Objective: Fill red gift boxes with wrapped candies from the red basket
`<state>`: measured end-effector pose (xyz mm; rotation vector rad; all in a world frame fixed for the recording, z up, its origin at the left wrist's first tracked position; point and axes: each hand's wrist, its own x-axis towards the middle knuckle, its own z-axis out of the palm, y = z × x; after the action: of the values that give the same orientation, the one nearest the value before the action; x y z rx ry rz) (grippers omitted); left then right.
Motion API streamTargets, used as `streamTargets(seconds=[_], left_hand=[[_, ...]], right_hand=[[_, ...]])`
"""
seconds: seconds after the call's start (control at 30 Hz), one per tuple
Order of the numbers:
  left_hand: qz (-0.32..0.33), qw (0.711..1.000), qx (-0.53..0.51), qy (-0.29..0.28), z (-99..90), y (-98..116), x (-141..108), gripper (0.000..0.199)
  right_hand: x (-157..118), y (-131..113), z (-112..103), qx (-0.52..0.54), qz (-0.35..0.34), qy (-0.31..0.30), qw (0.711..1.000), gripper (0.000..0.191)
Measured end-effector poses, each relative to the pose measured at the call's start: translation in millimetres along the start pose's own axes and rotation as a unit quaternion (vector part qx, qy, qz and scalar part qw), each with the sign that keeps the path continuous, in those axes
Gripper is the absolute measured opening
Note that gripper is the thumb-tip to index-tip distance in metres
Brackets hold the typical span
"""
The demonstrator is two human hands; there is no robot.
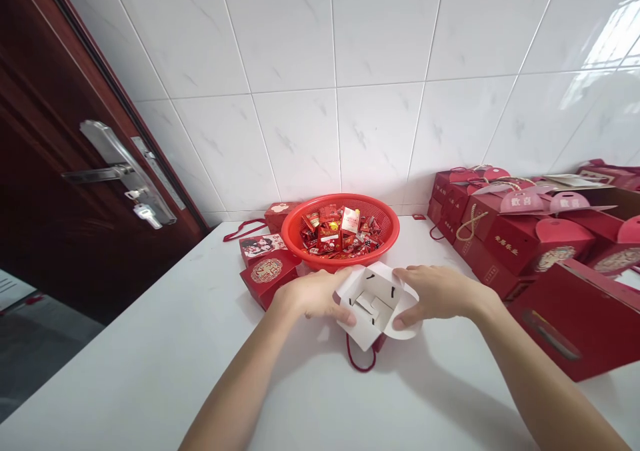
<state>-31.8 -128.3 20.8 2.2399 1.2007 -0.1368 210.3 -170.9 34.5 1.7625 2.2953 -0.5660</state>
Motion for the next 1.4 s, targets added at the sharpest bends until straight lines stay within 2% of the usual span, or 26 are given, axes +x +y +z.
streamTargets(seconds=[0.1,0.2,0.3,0.37,0.47,0.63,0.8,0.9,1.0,1.1,1.17,1.27,1.33,1.4], left_hand=[[-0.086,0.996,0.026,0.025,-2.5,9.1,-9.0,0.083],[-0.129,0.99,0.044,0.047,-4.9,18.0,-18.7,0.077],[-0.136,0.988,0.037,0.056,-6.7,24.1,-25.9,0.073],[-0.13,0.989,0.027,0.067,-7.5,26.5,-28.9,0.062],[-0.121,0.989,0.017,0.084,-8.2,27.2,-31.4,0.046],[-0.134,0.986,0.025,0.098,-9.5,22.4,-35.7,0.034],[-0.087,0.987,0.027,0.13,-10.6,18.0,-40.4,0.03],[-0.069,0.993,0.005,0.098,-10.4,15.8,-36.7,0.036],[-0.084,0.995,-0.008,0.056,-10.0,14.1,-30.6,0.046],[-0.095,0.994,-0.009,0.051,-12.3,10.6,-28.9,0.055],[-0.081,0.996,-0.029,0.036,-17.6,4.1,-29.4,0.06],[-0.003,0.995,-0.097,0.024,-31.4,-13.7,-23.1,0.063],[0.032,0.988,-0.125,0.09,-42.0,-27.1,-9.5,0.056],[0.022,0.982,-0.101,0.161,-51.1,-37.1,11.7,0.047]], right_hand=[[5.9,0.1,1.7,0.011,0.009,-0.011,1.0,0.062],[4.5,-1.1,2.0,0.008,0.014,0.005,1.0,0.063],[-0.5,-2.2,1.0,0.003,0.004,0.034,0.999,0.062],[-2.2,-2.6,0.2,0.006,-0.01,0.048,0.999,0.06],[-1.4,-3.7,-0.7,0.016,-0.024,0.044,0.999,0.057],[-1.7,-8.2,-0.8,0.03,-0.027,0.043,0.998,0.058],[-8.2,-7.8,1.2,0.01,-0.062,0.106,0.992,0.063],[-9.4,-3.6,1.0,0.024,-0.113,0.126,0.985,0.066],[-8.5,3.3,-1.2,0.059,-0.157,0.13,0.977,0.076],[-6.6,12.6,-5.9,0.094,-0.184,0.148,0.967,0.08],[-2.8,19.4,-10.5,0.129,-0.205,0.17,0.955,0.071],[12.8,27.8,-17.5,0.231,-0.242,0.212,0.918,0.052],[32.3,29.9,-20.6,0.321,-0.247,0.249,0.88,0.042],[57.9,28.1,-21.6,0.41,-0.23,0.285,0.835,0.038]])
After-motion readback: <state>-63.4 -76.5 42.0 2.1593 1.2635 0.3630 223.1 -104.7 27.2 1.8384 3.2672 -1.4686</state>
